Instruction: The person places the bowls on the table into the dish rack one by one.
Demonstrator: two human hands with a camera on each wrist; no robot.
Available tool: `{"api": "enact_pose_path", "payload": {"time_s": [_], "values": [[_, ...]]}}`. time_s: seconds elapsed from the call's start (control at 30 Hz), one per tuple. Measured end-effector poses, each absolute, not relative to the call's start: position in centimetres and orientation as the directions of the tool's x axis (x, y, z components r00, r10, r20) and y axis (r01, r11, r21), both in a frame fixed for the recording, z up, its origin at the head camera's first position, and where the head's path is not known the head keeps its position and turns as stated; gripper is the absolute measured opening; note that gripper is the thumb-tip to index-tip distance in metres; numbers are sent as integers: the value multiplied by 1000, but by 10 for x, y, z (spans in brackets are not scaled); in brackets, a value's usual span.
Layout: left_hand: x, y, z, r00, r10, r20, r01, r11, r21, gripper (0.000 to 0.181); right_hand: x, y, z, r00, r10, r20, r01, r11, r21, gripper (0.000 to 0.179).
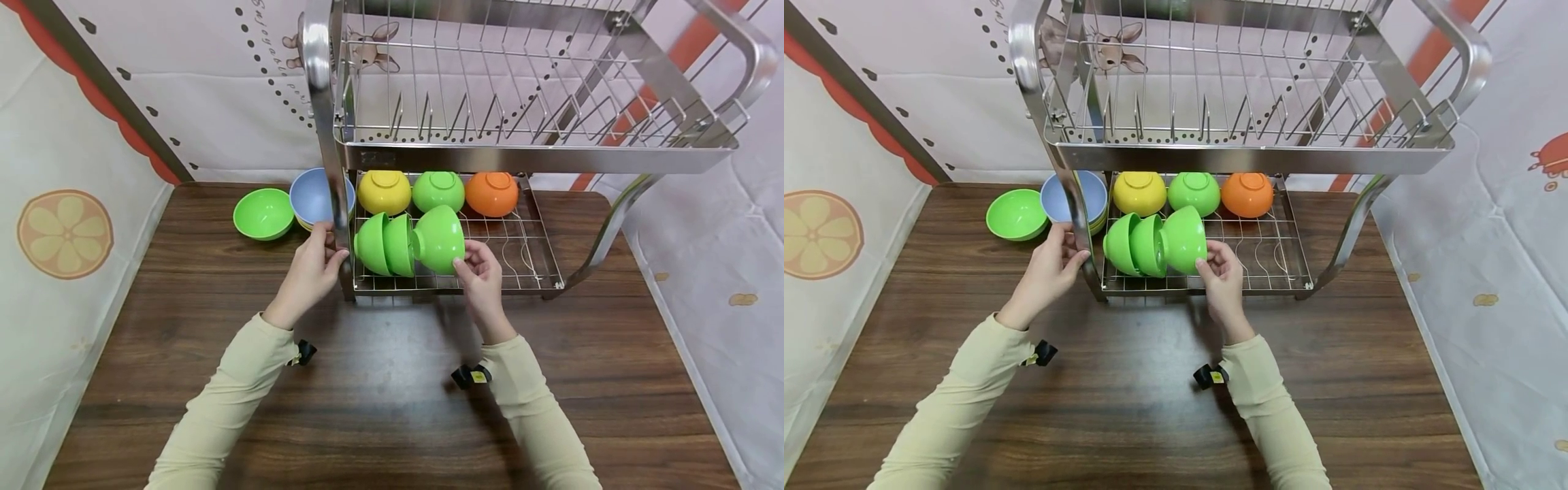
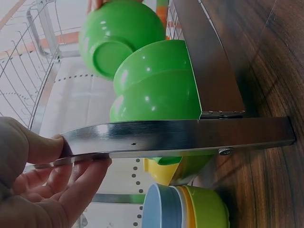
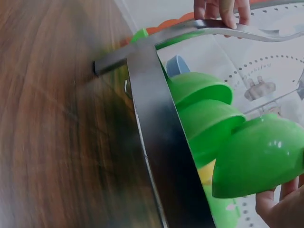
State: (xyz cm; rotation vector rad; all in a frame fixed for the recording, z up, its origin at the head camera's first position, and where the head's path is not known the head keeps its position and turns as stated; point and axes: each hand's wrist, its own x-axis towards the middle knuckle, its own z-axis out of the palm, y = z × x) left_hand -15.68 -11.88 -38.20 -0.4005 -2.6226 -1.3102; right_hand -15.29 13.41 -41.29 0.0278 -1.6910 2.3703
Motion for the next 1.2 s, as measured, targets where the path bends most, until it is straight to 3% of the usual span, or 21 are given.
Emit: {"api": "enact_pose_path", "payload": {"time_s": [0.2, 0.6, 1.2], "values": [[-157, -119, -381, -948, 157, 278, 316, 584, 748, 35, -159, 129, -420, -985, 173, -2, -76, -444, -893, 37], [-158, -119, -380, -946, 159, 282, 320, 594, 738, 35, -168, 117, -430, -984, 149, -96, 16, -464, -886, 30], [-158, -120, -379, -946, 177, 273, 323, 599, 733, 35, -176, 109, -438, -992, 121, 18, -19, -3, -1000, 27]]}}
